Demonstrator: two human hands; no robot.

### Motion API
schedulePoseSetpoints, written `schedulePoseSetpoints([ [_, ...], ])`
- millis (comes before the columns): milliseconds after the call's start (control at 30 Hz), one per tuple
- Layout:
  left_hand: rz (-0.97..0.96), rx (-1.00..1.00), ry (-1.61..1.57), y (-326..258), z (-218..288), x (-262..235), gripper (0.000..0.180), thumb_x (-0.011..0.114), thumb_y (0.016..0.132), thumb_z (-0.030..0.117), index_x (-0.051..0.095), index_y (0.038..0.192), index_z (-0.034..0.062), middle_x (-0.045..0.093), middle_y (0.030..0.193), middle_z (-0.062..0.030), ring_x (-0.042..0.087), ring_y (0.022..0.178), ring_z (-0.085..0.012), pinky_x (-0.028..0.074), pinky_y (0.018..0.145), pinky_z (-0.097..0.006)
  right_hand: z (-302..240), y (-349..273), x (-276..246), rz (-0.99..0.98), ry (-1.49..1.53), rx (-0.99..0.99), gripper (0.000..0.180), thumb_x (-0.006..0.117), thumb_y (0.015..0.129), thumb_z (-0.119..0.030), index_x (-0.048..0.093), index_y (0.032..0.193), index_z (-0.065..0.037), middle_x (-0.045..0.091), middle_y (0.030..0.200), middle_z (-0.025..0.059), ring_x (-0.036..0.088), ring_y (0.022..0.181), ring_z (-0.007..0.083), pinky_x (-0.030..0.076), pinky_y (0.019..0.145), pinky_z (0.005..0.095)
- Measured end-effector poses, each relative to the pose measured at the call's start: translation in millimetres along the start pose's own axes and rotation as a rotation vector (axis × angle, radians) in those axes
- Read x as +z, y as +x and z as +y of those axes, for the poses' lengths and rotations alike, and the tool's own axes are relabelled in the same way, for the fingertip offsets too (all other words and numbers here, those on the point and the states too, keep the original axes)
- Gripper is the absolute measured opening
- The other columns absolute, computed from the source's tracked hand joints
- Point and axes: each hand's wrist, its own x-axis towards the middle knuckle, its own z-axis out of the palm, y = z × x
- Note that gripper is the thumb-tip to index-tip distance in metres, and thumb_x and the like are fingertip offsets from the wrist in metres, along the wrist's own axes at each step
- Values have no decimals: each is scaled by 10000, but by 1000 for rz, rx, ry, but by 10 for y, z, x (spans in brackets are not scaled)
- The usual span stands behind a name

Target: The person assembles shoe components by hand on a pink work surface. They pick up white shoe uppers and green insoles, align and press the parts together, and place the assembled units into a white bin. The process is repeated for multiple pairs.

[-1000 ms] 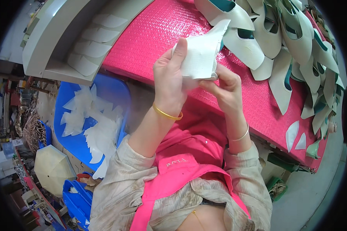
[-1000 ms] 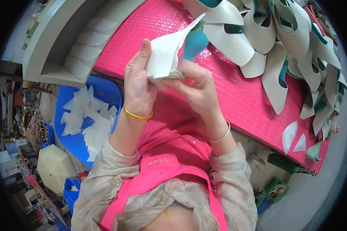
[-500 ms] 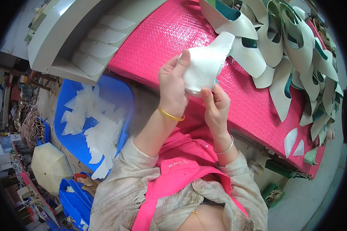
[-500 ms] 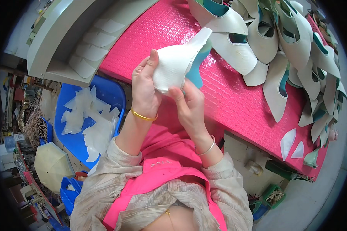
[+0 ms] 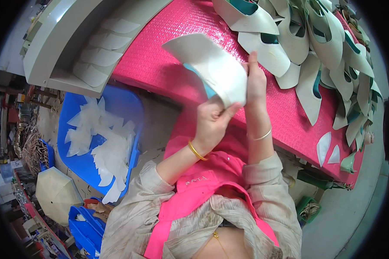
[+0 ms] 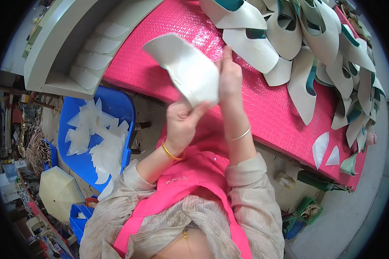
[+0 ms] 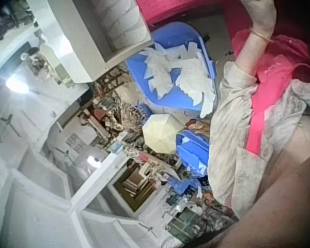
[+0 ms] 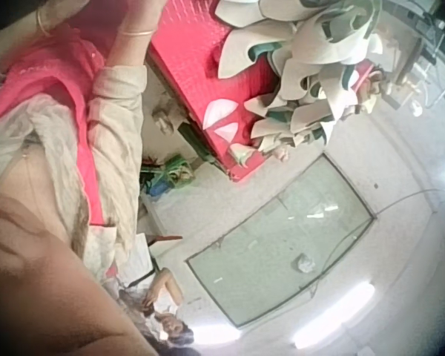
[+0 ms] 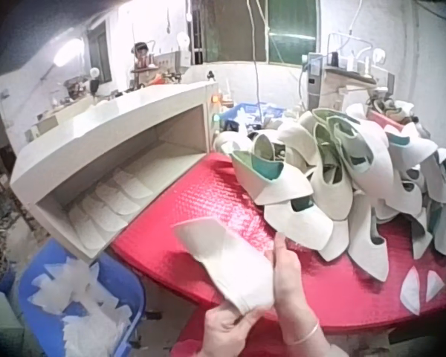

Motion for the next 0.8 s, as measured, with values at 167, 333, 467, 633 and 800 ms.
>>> schedulePoseSetpoints([
  [167,-179,-334,-399,366,201,-255,327,515,903,277,600,998,-25,629,903,-66,578,788,-111,457,744,-243,-134,-278,-186,-270,491,207,494,422,915,-415,528,1136,14,599,1029,99,577,919,131,435,843,250],
  [333,-433,-267,-315,568,458,-701,254,598,832,127,597,994,-68,641,898,-81,605,818,-130,478,771,-254,-91,-203,-254,-619,404,72,390,667,741,-52,539,1100,30,589,1059,75,560,954,140,436,837,277],
  [467,-286,-223,-62,608,419,-775,165,588,792,7,618,933,-73,649,837,-61,605,735,-99,489,673,-237,-92,-206,73,-524,136,-125,311,696,713,-64,603,996,23,638,922,79,607,814,139,479,705,284],
  [633,-18,-98,686,534,198,-638,565,581,820,278,409,1223,-78,587,1004,-252,589,960,-318,454,795,-396,239,-8,393,-63,-485,-701,165,691,718,-109,654,847,-13,626,798,132,616,635,228,491,566,324],
  [800,219,-186,535,677,-103,-652,971,536,807,527,33,1348,-103,177,1349,-348,191,1269,-446,197,1040,-467,306,-240,565,-480,-652,-657,519,658,696,-111,457,1165,-16,509,1046,238,520,951,389,447,788,442],
])
